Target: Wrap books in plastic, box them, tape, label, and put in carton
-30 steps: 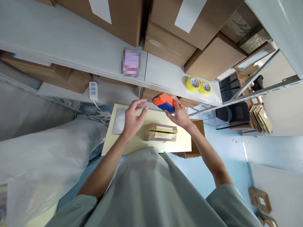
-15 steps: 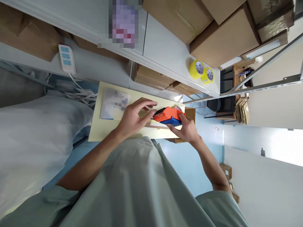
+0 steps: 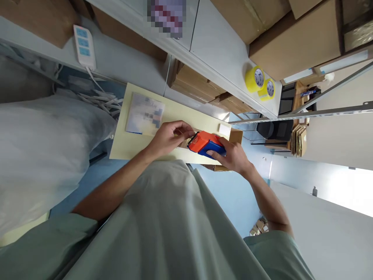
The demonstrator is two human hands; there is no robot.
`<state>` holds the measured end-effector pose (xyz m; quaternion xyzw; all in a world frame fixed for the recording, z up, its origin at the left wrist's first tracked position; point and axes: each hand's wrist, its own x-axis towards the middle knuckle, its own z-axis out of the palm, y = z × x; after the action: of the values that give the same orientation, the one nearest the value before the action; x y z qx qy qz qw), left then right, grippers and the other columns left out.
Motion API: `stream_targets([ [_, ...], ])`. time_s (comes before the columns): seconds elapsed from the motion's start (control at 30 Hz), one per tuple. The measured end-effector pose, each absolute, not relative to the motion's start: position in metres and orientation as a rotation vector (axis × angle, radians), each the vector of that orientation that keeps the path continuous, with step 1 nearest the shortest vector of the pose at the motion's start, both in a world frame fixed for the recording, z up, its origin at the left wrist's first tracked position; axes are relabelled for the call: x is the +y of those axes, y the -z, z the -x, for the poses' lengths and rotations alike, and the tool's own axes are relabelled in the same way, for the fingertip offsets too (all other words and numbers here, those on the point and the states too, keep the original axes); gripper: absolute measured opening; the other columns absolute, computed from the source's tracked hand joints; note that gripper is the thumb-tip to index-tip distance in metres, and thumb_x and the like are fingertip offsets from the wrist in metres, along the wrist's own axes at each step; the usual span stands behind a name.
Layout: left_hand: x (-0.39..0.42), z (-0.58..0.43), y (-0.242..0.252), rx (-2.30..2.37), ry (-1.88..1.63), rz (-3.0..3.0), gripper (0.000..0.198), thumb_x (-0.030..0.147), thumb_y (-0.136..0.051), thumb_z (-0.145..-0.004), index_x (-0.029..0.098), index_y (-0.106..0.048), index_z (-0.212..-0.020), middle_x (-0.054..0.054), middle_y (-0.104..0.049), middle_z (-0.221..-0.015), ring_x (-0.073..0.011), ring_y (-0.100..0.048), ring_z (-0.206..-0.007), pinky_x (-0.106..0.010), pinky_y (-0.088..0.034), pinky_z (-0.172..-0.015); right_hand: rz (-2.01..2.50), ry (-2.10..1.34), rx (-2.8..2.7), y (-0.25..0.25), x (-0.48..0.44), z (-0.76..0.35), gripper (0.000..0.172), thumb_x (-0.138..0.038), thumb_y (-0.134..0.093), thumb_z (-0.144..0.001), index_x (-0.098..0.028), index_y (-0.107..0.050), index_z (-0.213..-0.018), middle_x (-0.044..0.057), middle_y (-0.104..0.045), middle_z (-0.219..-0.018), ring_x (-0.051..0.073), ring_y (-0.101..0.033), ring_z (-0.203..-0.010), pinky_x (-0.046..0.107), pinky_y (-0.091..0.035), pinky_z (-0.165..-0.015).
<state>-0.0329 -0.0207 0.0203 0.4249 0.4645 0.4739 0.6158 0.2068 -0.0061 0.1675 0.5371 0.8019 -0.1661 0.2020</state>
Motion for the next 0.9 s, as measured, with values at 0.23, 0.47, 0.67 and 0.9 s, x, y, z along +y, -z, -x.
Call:
stream_targets([
  [0.23, -0.041, 0.024, 0.019, 1.113, -1.039, -0.653, 0.058, 0.074, -0.090, -0.072, 0.019, -0.078, -0.085, -0.005, -0.074, -0.080, -0.0189, -0.064, -0.075, -0.031, -0.048, -0.068, -1.462, 0.626, 1.961, -0.197, 0.011, -0.197, 0.057, -0.077, -0.057, -0.109, -0.023, -0.072, -0.101, 0.006, -0.080, -0.085, 0.021, -0.072, -0.071, 0.029, -0.042, -0.063],
  [0.47, -0.048, 0.040, 0.075, 1.140, -1.018, -0.548, 0.058, 0.071, -0.095, -0.064, 0.020, -0.079, -0.085, -0.006, -0.072, -0.077, -0.0144, -0.050, -0.064, -0.030, -0.037, -0.059, -1.482, 0.642, 1.859, -0.224, 0.036, -0.207, 0.069, -0.086, -0.053, -0.104, -0.023, -0.064, -0.077, 0.003, -0.071, -0.069, 0.019, -0.065, -0.063, 0.031, -0.040, -0.060],
  [0.67, -0.048, 0.022, 0.104, 1.124, -1.044, -0.442, 0.062, 0.072, -0.099, -0.059, 0.019, -0.077, -0.083, -0.007, -0.074, -0.083, -0.0109, -0.043, -0.061, -0.031, -0.035, -0.060, -1.546, 0.539, 1.840, -0.198, 0.044, -0.180, 0.071, -0.091, -0.059, -0.097, -0.023, -0.067, -0.082, 0.003, -0.070, -0.072, 0.019, -0.064, -0.065, 0.032, -0.040, -0.061],
  [0.9, -0.040, 0.002, 0.138, 1.142, -1.047, -0.362, 0.066, 0.074, -0.099, -0.056, 0.018, -0.077, -0.082, -0.002, -0.065, -0.074, -0.0122, -0.042, -0.066, -0.030, -0.031, -0.061, -1.434, 0.420, 1.820, -0.176, 0.050, -0.160, 0.067, -0.085, -0.062, -0.101, -0.022, -0.066, -0.077, 0.007, -0.071, -0.078, 0.020, -0.066, -0.070, 0.033, -0.039, -0.064],
])
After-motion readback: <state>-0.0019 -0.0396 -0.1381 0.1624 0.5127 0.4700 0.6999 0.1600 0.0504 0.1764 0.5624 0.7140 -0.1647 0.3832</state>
